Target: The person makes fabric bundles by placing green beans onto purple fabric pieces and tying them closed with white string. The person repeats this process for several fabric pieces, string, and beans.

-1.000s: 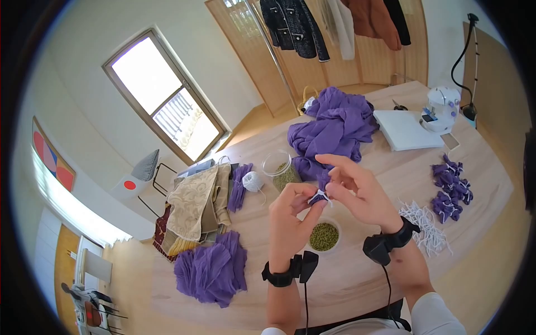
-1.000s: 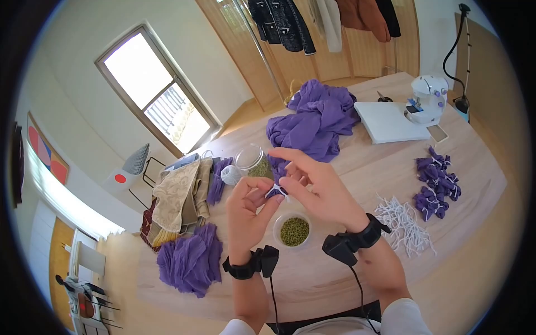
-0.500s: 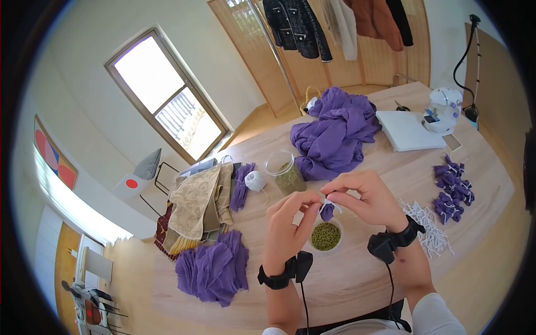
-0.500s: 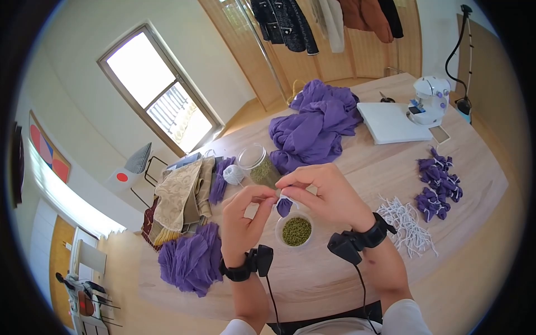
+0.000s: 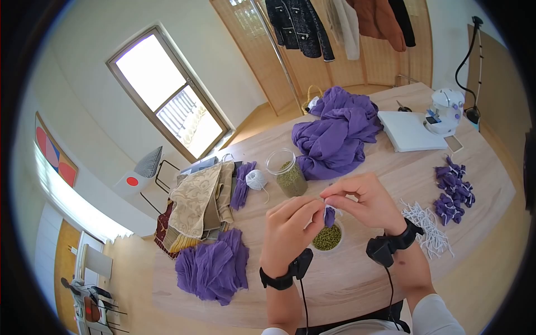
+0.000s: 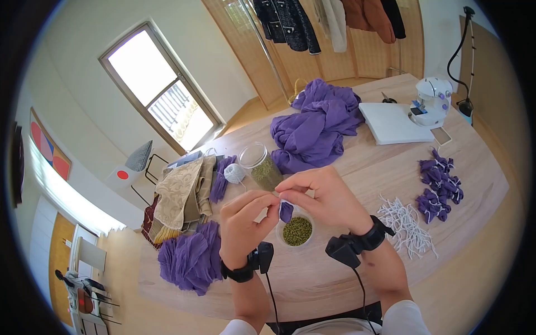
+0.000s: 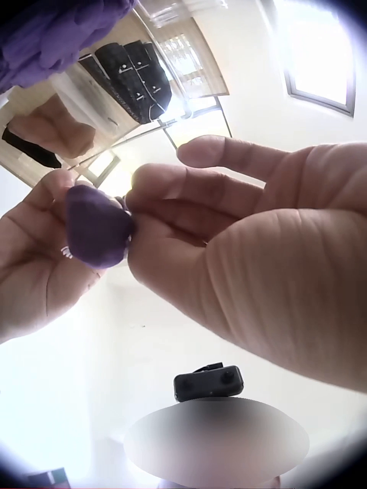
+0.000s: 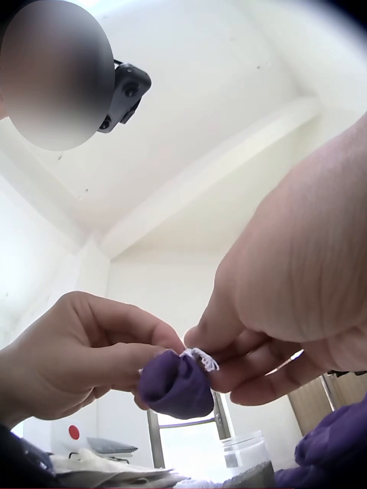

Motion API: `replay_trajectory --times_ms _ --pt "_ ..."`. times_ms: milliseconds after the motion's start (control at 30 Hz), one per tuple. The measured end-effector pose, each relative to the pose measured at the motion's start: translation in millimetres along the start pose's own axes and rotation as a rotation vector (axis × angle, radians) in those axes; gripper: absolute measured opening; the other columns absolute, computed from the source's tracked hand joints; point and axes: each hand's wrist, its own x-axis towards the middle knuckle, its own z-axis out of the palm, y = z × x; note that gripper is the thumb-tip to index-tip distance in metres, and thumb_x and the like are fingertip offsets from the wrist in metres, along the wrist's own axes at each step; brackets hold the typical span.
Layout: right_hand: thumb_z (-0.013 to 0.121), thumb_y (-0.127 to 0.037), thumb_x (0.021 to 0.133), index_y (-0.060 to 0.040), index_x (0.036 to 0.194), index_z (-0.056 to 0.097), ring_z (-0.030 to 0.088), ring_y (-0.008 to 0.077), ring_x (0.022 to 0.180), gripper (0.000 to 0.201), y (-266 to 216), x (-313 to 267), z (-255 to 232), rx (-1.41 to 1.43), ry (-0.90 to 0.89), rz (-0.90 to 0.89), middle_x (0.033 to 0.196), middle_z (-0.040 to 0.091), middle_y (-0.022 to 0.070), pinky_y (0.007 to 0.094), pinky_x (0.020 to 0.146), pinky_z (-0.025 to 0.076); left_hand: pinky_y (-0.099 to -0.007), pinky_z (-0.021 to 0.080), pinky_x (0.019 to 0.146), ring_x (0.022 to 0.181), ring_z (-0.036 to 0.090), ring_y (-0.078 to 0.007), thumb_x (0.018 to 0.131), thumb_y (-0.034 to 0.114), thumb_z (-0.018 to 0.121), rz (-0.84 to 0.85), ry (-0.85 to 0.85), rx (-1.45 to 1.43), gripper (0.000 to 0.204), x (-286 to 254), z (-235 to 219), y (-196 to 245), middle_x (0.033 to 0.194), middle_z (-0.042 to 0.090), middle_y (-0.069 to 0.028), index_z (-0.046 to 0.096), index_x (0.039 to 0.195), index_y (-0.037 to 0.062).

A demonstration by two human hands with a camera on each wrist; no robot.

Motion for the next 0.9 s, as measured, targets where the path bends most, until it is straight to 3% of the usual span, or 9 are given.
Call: replay_trajectory --times_ms 333,633,833,900 --pt "0.07 0.0 0.089 0.0033 0.099 0.073 0.066 0.0092 0.079 0.012 -4 -2 6 0.099 -0.004 0.076 0.086 0.074 0.008 0.0226 0.071 0.052 -0.0314 0.054 0.061 0.068 0.068 -0.0253 0.067 -0.006 0.072 0.037 0.033 0.008 0.02 -1 -2 2 0.083 0.069 -0.0082 0.066 0.085 0.0022" --pt "0.07 0.0 0.089 0.0023 0.1 0.073 0.066 0.008 0.081 0.012 -13 -3 7 0.224 0.042 0.187 0.087 0.074 0.0071 0.0217 0.071 0.052 -0.0306 0.054 0.062 0.068 0.068 -0.0238 0.067 -0.006 0.071 -0.007 0.081 -0.038 0.019 -1 -4 3 0.083 0.069 -0.0075 0.067 0.084 0.0032" --pt "0.073 -0.003 0.085 -0.0005 0.099 0.074 0.067 0.0127 0.074 0.014 -10 -1 4 -0.071 0.069 -0.079 0.084 0.074 0.0094 0.0242 0.066 0.05 -0.0309 0.054 0.061 0.067 0.067 -0.0241 0.068 -0.005 0.072 0.019 0.072 -0.01 0.019 0 -3 3 0.081 0.069 -0.0068 0.067 0.084 0.0035" --pt "0.072 -0.004 0.086 -0.0002 0.099 0.074 0.069 0.0152 0.072 0.014 -11 -1 6 -0.072 0.073 -0.081 0.082 0.073 0.0107 0.0247 0.065 0.05 -0.0283 0.053 0.06 0.066 0.068 -0.0217 0.067 -0.005 0.073 0.038 0.064 0.056 0.017 2 -5 8 0.08 0.07 -0.0079 0.067 0.081 0.0027"
